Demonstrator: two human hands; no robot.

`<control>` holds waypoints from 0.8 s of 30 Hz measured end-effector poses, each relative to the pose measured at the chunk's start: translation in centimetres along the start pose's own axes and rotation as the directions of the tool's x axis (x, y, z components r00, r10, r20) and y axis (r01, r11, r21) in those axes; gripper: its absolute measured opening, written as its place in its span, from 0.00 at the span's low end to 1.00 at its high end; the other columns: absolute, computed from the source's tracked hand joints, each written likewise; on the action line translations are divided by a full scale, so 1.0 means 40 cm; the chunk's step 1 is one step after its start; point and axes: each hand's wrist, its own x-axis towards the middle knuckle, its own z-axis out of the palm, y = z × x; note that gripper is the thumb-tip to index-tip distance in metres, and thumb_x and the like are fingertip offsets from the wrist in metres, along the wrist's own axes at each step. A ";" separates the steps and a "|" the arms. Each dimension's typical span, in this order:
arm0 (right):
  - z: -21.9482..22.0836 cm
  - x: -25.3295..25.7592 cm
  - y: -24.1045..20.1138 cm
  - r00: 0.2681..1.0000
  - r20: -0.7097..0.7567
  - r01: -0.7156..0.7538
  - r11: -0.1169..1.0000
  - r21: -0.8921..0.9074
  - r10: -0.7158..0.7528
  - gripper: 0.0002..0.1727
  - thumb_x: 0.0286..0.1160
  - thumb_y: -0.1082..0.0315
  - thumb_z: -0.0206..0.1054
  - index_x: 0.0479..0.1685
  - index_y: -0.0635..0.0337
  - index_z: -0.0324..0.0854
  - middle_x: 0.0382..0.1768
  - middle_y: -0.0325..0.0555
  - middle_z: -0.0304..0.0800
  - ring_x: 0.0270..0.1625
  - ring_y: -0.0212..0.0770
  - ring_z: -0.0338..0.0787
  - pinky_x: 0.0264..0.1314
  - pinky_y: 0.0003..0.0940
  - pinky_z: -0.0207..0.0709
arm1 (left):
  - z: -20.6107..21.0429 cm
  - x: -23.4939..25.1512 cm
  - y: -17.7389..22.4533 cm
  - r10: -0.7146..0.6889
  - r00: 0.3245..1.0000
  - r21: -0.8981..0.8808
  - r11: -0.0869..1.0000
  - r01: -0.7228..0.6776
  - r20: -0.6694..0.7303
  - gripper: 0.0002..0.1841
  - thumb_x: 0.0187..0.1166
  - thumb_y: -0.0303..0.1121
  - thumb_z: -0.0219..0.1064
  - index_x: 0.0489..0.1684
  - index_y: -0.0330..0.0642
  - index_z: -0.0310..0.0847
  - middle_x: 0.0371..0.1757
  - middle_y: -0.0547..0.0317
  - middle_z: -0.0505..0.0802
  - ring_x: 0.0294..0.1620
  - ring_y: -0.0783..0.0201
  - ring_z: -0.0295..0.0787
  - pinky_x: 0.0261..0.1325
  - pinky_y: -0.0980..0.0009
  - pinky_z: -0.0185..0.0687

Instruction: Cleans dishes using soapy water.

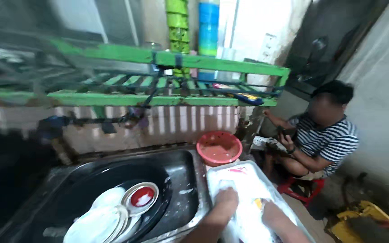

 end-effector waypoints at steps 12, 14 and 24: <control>0.025 0.007 -0.003 0.990 -0.104 0.110 0.978 0.178 -0.092 0.32 0.72 0.65 0.69 0.81 0.56 0.73 0.78 0.62 0.75 0.78 0.66 0.77 0.73 0.69 0.74 | 0.004 0.043 -0.038 0.186 0.974 -0.360 0.907 -0.220 -0.129 0.17 0.79 0.31 0.66 0.62 0.30 0.80 0.64 0.35 0.86 0.65 0.44 0.85 0.70 0.48 0.79; 0.021 0.011 -0.006 0.989 -0.109 0.122 0.970 0.210 -0.101 0.32 0.71 0.66 0.70 0.80 0.58 0.74 0.77 0.63 0.75 0.77 0.65 0.77 0.73 0.68 0.74 | 0.002 0.035 -0.046 0.123 0.982 -0.395 0.903 -0.171 -0.144 0.19 0.79 0.27 0.65 0.67 0.31 0.79 0.66 0.35 0.86 0.67 0.45 0.84 0.71 0.48 0.78; 0.015 -0.055 -0.130 0.755 -0.644 0.569 0.614 0.547 -0.126 0.33 0.73 0.55 0.72 0.73 0.69 0.77 0.69 0.61 0.85 0.74 0.49 0.83 0.82 0.42 0.71 | -0.060 -0.099 -0.029 -0.059 0.932 -0.910 0.246 -0.334 -0.358 0.28 0.70 0.09 0.55 0.74 0.30 0.70 0.56 0.42 0.87 0.48 0.57 0.87 0.48 0.60 0.87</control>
